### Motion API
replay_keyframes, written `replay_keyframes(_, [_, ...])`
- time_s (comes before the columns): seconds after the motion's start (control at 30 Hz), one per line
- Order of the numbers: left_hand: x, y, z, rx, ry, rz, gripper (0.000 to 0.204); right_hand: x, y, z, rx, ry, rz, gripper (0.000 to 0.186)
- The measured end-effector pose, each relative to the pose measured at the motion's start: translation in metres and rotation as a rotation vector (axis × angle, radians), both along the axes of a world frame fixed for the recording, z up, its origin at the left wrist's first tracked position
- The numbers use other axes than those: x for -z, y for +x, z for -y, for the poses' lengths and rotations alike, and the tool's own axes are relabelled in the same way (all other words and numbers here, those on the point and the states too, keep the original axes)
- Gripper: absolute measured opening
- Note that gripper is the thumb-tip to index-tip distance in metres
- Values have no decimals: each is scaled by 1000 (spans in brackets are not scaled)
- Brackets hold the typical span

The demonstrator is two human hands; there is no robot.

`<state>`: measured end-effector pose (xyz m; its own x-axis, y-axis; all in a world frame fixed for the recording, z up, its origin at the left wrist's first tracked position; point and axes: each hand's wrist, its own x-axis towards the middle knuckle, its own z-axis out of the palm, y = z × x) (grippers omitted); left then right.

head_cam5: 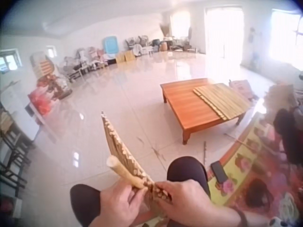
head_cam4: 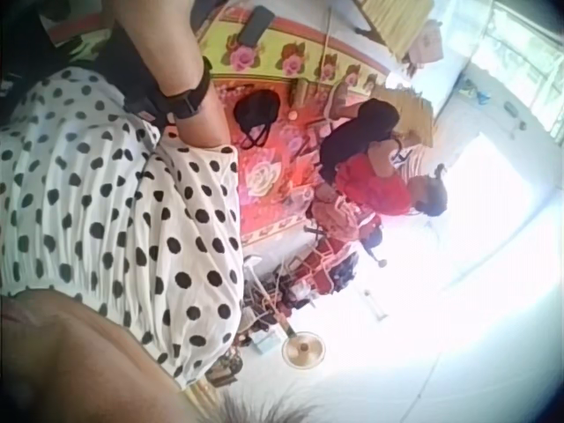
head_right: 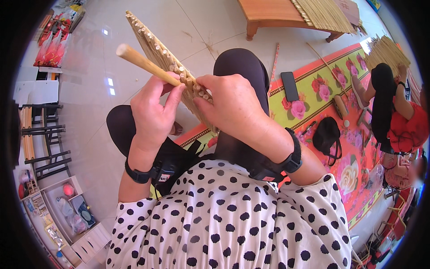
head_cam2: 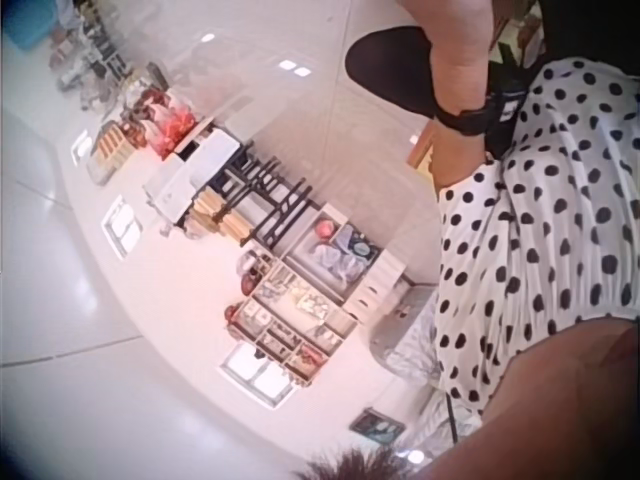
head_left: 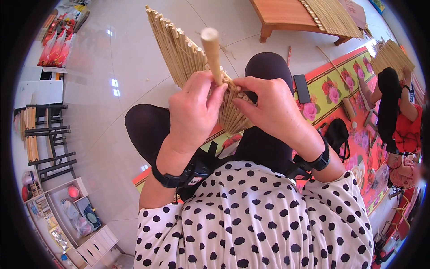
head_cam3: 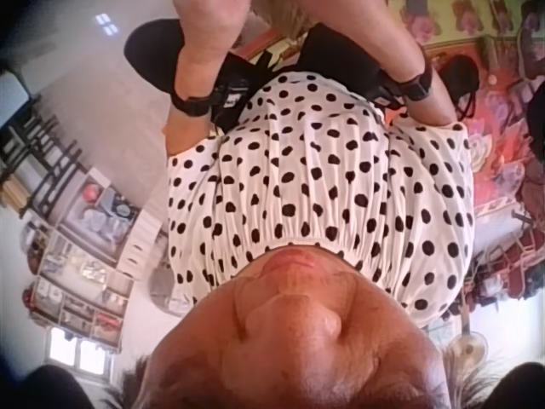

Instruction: The person sits on the floor and weaves thin bamboo sticks into a mat. They use shears to trim a stick and then insert it into the weave, securing it with string.

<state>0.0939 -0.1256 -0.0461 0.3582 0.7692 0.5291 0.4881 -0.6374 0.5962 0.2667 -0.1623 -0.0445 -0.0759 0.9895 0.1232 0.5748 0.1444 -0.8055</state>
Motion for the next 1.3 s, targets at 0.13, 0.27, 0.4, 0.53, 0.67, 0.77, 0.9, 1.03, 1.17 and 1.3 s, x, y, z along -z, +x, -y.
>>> replay_keyframes(0.13, [2,-5,2,4,-103,72,14,-1,0,0,1,-47,-10,28])
replay_keyframes(0.27, [3,-6,2,16,-252,230,13,0,1,-1,-3,-22,-10,31])
replay_keyframes(0.4, [0,-7,4,-11,-261,243,13,-7,1,-3,-13,-45,121,31])
replay_keyframes(0.53, [3,-9,0,4,-227,242,14,-11,-5,0,90,145,312,30])
replay_keyframes(0.67, [2,-17,3,3,-226,255,14,-20,-7,7,216,350,208,25])
replay_keyframes(0.77, [3,-18,4,29,-306,353,14,-37,8,13,143,56,-102,21])
replay_keyframes(0.9, [1,-23,5,29,-309,368,13,-46,10,26,60,-106,-150,19])
replay_keyframes(1.03, [8,-25,3,85,-284,405,12,-29,1,36,171,207,145,19])
replay_keyframes(1.17, [14,-20,2,104,-304,401,14,-16,-4,34,289,342,164,21])
replay_keyframes(1.3, [16,-20,1,93,-324,393,14,-26,10,35,402,-61,-617,21])
